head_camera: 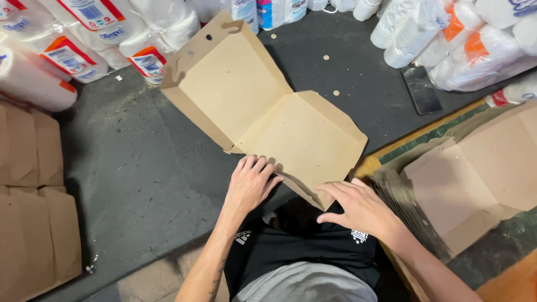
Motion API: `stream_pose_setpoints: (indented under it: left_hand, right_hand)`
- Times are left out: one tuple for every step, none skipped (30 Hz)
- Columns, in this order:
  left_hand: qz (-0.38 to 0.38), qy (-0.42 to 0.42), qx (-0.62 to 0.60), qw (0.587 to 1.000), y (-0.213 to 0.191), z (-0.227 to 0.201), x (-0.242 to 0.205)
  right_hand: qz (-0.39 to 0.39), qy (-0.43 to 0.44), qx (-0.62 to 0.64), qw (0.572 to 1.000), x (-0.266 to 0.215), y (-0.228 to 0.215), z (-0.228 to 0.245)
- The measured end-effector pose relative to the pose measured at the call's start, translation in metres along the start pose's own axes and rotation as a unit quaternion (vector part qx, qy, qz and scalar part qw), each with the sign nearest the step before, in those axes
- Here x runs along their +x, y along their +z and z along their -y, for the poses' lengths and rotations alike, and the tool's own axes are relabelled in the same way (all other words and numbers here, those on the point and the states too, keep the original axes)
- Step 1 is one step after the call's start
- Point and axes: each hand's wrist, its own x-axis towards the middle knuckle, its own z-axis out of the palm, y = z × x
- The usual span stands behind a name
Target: The person assembles cardboard pizza boxes by hand, folding the flaps and sides of several flat cardboard sheets into boxes and stacking them.
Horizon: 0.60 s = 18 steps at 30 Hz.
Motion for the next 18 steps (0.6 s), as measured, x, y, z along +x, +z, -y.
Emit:
stream_pose_setpoints:
  left_hand:
    - [0.001, 0.003, -0.004, 1.0, 0.003, -0.003, 0.003]
    - [0.009, -0.003, 0.003, 1.0, 0.006, -0.006, 0.006]
    - [0.015, -0.009, 0.011, 1.0, 0.008, -0.007, 0.01]
    - [0.015, -0.005, 0.009, 1.0, 0.012, -0.009, 0.012]
    - [0.033, -0.018, 0.002, 0.999, 0.014, -0.012, 0.013]
    - [0.052, -0.03, -0.005, 0.998, 0.017, -0.014, 0.014]
    - [0.052, -0.028, -0.007, 0.998, 0.019, -0.017, 0.016]
    - [0.077, -0.055, -0.033, 0.995, 0.02, -0.019, 0.019]
    - [0.102, -0.082, -0.059, 0.99, 0.022, -0.021, 0.02]
    - [0.103, -0.08, -0.061, 0.99, 0.022, -0.023, 0.022]
    - [0.109, -0.089, -0.062, 0.988, 0.023, -0.025, 0.023]
    - [0.116, -0.098, -0.063, 0.986, 0.023, -0.026, 0.025]
    - [0.116, -0.098, -0.064, 0.986, 0.023, -0.027, 0.026]
    - [0.122, -0.097, -0.07, 0.985, 0.022, -0.028, 0.026]
    - [0.129, -0.096, -0.075, 0.984, 0.021, -0.028, 0.026]
    - [0.129, -0.096, -0.075, 0.984, 0.019, -0.029, 0.026]
    - [0.129, -0.093, -0.074, 0.984, 0.017, -0.03, 0.025]
    - [0.128, -0.09, -0.073, 0.985, 0.016, -0.03, 0.024]
  right_hand:
    - [0.0, 0.005, 0.001, 1.0, -0.001, 0.021, -0.014]
    - [-0.068, 0.017, 0.006, 0.998, -0.002, 0.042, -0.028]
    - [-0.138, 0.027, 0.009, 0.99, -0.001, 0.062, -0.042]
    - [-0.139, 0.031, 0.009, 0.99, -0.005, 0.064, -0.044]
    - [-0.19, 0.067, 0.031, 0.979, -0.009, 0.066, -0.047]
    - [-0.241, 0.102, 0.053, 0.964, -0.012, 0.068, -0.05]
    - [-0.242, 0.104, 0.053, 0.963, -0.014, 0.071, -0.059]
    - [-0.285, 0.115, 0.114, 0.945, -0.015, 0.074, -0.069]
    - [-0.327, 0.125, 0.174, 0.92, -0.017, 0.077, -0.078]
    - [-0.327, 0.128, 0.174, 0.92, -0.018, 0.075, -0.076]
    - [-0.342, 0.124, 0.206, 0.908, -0.019, 0.072, -0.074]
    - [-0.357, 0.121, 0.238, 0.895, -0.019, 0.069, -0.072]
    - [-0.357, 0.122, 0.237, 0.895, -0.017, 0.071, -0.074]
    - [-0.355, 0.112, 0.216, 0.903, -0.015, 0.073, -0.075]
    - [-0.352, 0.103, 0.195, 0.91, -0.013, 0.076, -0.077]
    - [-0.352, 0.103, 0.195, 0.91, -0.01, 0.068, -0.067]
    - [-0.373, 0.084, 0.167, 0.909, -0.007, 0.061, -0.057]
    - [-0.394, 0.065, 0.139, 0.906, -0.004, 0.054, -0.047]
